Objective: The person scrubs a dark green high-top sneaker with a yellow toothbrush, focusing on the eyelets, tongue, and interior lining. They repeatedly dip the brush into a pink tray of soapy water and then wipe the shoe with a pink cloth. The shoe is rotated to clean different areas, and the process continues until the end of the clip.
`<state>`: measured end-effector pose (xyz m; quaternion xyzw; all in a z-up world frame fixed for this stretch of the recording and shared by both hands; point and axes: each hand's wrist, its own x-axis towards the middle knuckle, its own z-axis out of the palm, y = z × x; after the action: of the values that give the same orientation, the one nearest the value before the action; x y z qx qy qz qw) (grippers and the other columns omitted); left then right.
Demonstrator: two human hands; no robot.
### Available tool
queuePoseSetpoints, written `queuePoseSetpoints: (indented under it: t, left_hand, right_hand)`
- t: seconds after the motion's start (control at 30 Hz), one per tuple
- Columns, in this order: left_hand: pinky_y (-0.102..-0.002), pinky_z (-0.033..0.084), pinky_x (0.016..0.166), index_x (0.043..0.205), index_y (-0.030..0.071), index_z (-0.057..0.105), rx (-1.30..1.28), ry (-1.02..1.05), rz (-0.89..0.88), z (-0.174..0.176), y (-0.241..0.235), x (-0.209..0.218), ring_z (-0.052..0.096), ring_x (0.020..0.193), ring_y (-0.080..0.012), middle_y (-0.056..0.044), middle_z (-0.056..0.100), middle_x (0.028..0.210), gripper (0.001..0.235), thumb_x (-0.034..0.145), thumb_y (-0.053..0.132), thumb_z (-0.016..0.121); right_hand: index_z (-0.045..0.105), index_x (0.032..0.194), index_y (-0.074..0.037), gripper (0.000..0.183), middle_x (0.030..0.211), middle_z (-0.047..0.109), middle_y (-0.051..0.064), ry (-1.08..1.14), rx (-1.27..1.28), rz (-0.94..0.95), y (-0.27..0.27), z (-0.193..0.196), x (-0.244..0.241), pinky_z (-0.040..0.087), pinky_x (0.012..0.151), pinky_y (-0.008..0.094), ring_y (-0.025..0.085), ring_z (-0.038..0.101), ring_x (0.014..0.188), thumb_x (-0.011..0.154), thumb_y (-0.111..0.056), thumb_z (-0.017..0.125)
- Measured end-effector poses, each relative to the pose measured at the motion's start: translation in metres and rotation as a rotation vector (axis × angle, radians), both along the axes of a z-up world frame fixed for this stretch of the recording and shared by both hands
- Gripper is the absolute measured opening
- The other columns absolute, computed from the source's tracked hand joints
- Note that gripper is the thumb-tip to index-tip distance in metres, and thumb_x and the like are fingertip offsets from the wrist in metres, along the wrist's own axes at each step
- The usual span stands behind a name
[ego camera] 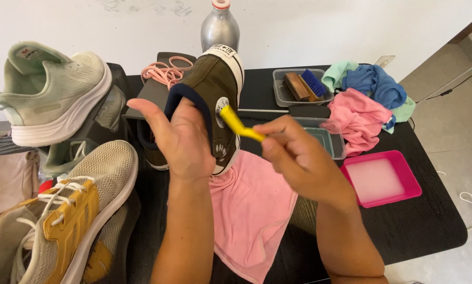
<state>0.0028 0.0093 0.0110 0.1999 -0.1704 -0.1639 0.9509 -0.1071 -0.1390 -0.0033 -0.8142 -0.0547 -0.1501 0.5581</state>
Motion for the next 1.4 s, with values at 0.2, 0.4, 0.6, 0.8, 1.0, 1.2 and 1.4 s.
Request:
queuePoseSetpoints:
  t: [0.2, 0.4, 0.6, 0.8, 1.0, 1.2, 1.4]
  left_hand:
    - [-0.03, 0.053, 0.103, 0.118, 0.006, 0.067, -0.029, -0.033, -0.011, 0.016, 0.004, -0.008, 0.065, 0.097, -0.0135, -0.004, 0.07, 0.104, 0.074, 0.092, 0.071, 0.043]
    - [-0.033, 0.056, 0.097, 0.111, 0.006, 0.068, 0.008, 0.011, 0.052, 0.018, 0.013, -0.004, 0.065, 0.094, -0.015, -0.007, 0.07, 0.102, 0.077, 0.088, 0.074, 0.042]
    - [-0.039, 0.057, 0.102, 0.117, 0.0, 0.065, -0.006, -0.008, 0.015, 0.004, 0.015, 0.005, 0.07, 0.103, -0.0235, -0.014, 0.071, 0.107, 0.086, 0.089, 0.076, 0.037]
    - [-0.041, 0.057, 0.102, 0.12, -0.001, 0.065, 0.011, -0.035, 0.021, 0.009, 0.017, 0.006, 0.07, 0.105, -0.0249, -0.016, 0.07, 0.111, 0.089, 0.088, 0.076, 0.036]
    - [-0.037, 0.058, 0.098, 0.117, -0.003, 0.066, 0.004, -0.038, -0.007, 0.018, 0.019, -0.004, 0.07, 0.1, -0.0226, -0.014, 0.071, 0.104, 0.084, 0.089, 0.073, 0.041]
    - [-0.028, 0.053, 0.1, 0.108, 0.005, 0.07, 0.044, -0.042, 0.028, 0.028, 0.013, -0.026, 0.065, 0.099, -0.01, -0.003, 0.072, 0.103, 0.069, 0.091, 0.069, 0.051]
    - [-0.038, 0.044, 0.114, 0.121, 0.002, 0.068, 0.036, -0.058, -0.039, 0.015, 0.019, -0.016, 0.06, 0.116, -0.0153, -0.007, 0.068, 0.117, 0.081, 0.088, 0.074, 0.049]
  right_hand:
    - [0.062, 0.121, -0.003, 0.022, 0.052, 0.053, 0.005, -0.024, -0.214, -0.029, 0.007, 0.004, 0.013, 0.041, 0.045, 0.026, 0.014, 0.047, 0.044, 0.103, -0.009, 0.052]
    - [0.067, 0.104, -0.006, 0.014, 0.048, 0.053, 0.012, 0.171, -0.314, 0.034, 0.005, 0.018, 0.002, 0.041, 0.044, 0.033, 0.019, 0.046, 0.045, 0.1, -0.012, 0.055]
    - [0.072, 0.113, -0.01, 0.019, 0.054, 0.063, 0.01, 0.143, -0.311, -0.015, -0.001, 0.003, 0.009, 0.044, 0.05, 0.031, 0.019, 0.055, 0.05, 0.098, -0.014, 0.06]
    - [0.076, 0.109, -0.014, 0.02, 0.059, 0.07, 0.019, 0.251, -0.452, -0.046, -0.002, 0.01, 0.013, 0.047, 0.05, 0.038, 0.033, 0.065, 0.05, 0.099, -0.018, 0.06]
    - [0.077, 0.114, -0.016, 0.023, 0.058, 0.069, 0.006, 0.043, -0.282, -0.013, -0.009, 0.002, 0.009, 0.046, 0.047, 0.028, 0.016, 0.054, 0.047, 0.095, -0.013, 0.065]
    - [0.076, 0.11, -0.007, 0.019, 0.057, 0.066, 0.007, 0.006, -0.196, 0.02, 0.003, 0.001, 0.007, 0.042, 0.046, 0.026, 0.011, 0.049, 0.05, 0.096, -0.008, 0.063]
    - [0.076, 0.108, -0.012, 0.019, 0.057, 0.067, 0.015, 0.097, -0.371, 0.021, -0.003, 0.013, -0.001, 0.049, 0.048, 0.036, 0.02, 0.054, 0.047, 0.094, -0.015, 0.064]
